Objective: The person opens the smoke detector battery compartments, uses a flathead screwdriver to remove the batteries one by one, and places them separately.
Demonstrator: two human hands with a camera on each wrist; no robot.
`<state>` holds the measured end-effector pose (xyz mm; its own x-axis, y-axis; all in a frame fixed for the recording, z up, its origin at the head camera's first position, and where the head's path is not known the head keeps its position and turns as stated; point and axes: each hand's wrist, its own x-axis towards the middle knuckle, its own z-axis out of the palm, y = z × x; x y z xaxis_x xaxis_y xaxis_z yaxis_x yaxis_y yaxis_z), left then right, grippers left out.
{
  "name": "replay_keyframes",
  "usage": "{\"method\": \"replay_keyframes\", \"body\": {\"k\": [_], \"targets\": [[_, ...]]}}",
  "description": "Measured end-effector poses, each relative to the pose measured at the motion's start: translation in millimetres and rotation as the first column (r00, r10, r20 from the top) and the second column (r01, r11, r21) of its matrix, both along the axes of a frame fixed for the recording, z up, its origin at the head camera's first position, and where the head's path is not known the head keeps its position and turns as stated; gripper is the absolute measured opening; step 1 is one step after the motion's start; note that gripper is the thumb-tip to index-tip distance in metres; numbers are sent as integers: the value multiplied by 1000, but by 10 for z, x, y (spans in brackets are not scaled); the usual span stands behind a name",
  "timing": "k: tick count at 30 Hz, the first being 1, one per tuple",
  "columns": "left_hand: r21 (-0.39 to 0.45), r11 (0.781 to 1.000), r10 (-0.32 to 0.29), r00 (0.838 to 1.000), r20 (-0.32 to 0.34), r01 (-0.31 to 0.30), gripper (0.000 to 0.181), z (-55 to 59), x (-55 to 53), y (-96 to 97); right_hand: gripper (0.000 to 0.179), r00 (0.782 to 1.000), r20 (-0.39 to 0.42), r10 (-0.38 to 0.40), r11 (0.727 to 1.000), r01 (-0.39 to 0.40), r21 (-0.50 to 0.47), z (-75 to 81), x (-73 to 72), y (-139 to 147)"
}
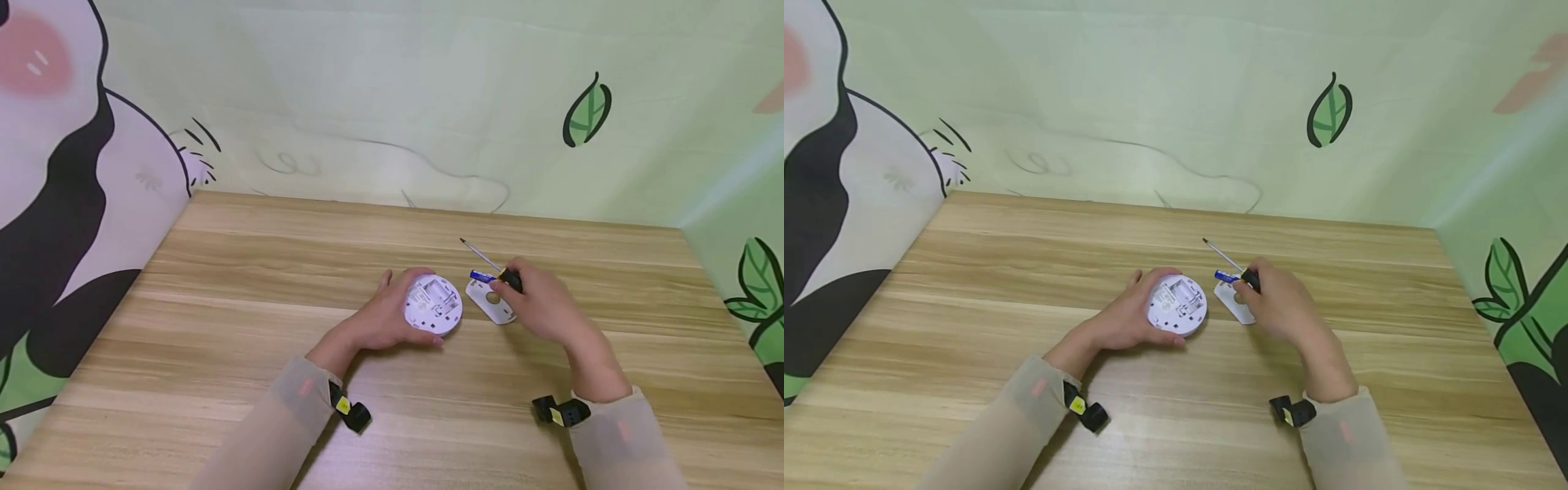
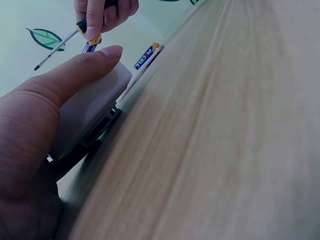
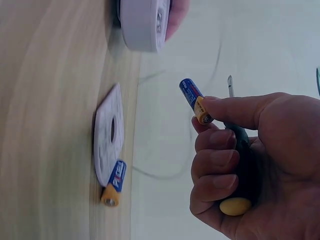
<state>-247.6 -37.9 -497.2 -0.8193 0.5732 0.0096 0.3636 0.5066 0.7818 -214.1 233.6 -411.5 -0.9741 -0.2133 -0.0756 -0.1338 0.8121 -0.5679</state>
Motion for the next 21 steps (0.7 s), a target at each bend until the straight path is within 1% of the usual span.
{"method": "replay_keyframes", "body": {"k": [11, 17, 21], "targets": [[6, 1000, -9, 1000, -8, 9, 113, 9, 1, 5, 29, 998, 25, -60, 998, 60, 9, 23, -34, 281], [9, 1000, -9, 1000, -7, 9, 113, 17, 0, 5, 33, 994, 55, -94, 995, 91, 41, -19, -68, 420], [5, 1000, -7, 1000, 0, 7, 112, 13, -1, 4, 30, 991, 77, -109, 993, 105, 54, -59, -94, 479]]}}
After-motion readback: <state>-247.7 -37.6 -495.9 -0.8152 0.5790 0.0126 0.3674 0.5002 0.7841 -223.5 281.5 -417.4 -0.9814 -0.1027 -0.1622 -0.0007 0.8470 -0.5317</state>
